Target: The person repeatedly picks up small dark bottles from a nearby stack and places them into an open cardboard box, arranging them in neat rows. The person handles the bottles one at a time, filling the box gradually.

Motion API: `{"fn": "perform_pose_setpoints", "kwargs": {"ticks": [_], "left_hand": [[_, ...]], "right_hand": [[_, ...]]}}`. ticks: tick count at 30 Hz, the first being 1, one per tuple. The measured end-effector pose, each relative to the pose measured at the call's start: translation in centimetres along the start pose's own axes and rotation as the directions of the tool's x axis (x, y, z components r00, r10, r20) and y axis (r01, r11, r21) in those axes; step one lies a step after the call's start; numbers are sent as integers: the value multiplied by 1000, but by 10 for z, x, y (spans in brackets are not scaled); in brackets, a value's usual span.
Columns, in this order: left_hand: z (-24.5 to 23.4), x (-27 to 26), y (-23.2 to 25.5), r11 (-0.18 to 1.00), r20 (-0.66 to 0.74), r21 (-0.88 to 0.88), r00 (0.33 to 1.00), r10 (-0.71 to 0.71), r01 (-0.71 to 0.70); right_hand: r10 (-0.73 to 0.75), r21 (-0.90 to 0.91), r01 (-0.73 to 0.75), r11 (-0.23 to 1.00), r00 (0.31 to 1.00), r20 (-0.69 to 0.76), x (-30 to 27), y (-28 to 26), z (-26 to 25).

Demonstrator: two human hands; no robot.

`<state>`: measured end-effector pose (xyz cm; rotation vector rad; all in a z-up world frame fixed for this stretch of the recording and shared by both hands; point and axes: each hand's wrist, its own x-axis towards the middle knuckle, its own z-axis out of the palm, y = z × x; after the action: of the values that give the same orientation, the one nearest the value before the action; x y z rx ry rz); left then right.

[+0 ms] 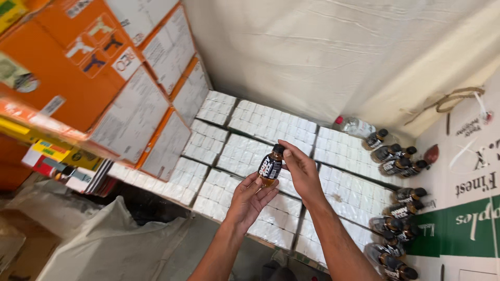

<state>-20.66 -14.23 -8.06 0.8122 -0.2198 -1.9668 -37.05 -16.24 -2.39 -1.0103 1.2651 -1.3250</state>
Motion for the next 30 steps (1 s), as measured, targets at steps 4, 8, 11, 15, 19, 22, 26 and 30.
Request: {"fn": "perform_pose_setpoints", "kwargs": {"ticks": [4,8,11,15,19,22,26,30], "left_hand": [[-26,-43,29,993,-28,-54,994,107,-108],[-62,-86,67,971,-45,-106,977,209,-213],[-96,-123,100,948,-74,-128,956,285,-293],[-154,-175,142,903,-123,-173,918,377,-394],[-201,-231,182,862,-173,-172,876,451,-477],[-235,-269,206,812,-216,-190,830,514,-552],[-275,-307,231,734,-268,-234,768,582,-638],[-306,-339,251,643,-334,-259,691,641,-721]], "right_hand": [[-20,94,-3,996,972,235,-27,-4,64],[-19,281,-101,954,918,396,-50,8,136],[-73,335,-104,937,876,477,-67,21,192],[-140,380,-99,920,820,555,-99,33,275],[-148,384,-150,911,750,644,-133,33,352],[-187,423,-190,886,687,702,-156,33,407],[-193,386,-235,892,574,796,-181,32,471],[-183,335,-271,903,462,868,-195,38,527]]}}
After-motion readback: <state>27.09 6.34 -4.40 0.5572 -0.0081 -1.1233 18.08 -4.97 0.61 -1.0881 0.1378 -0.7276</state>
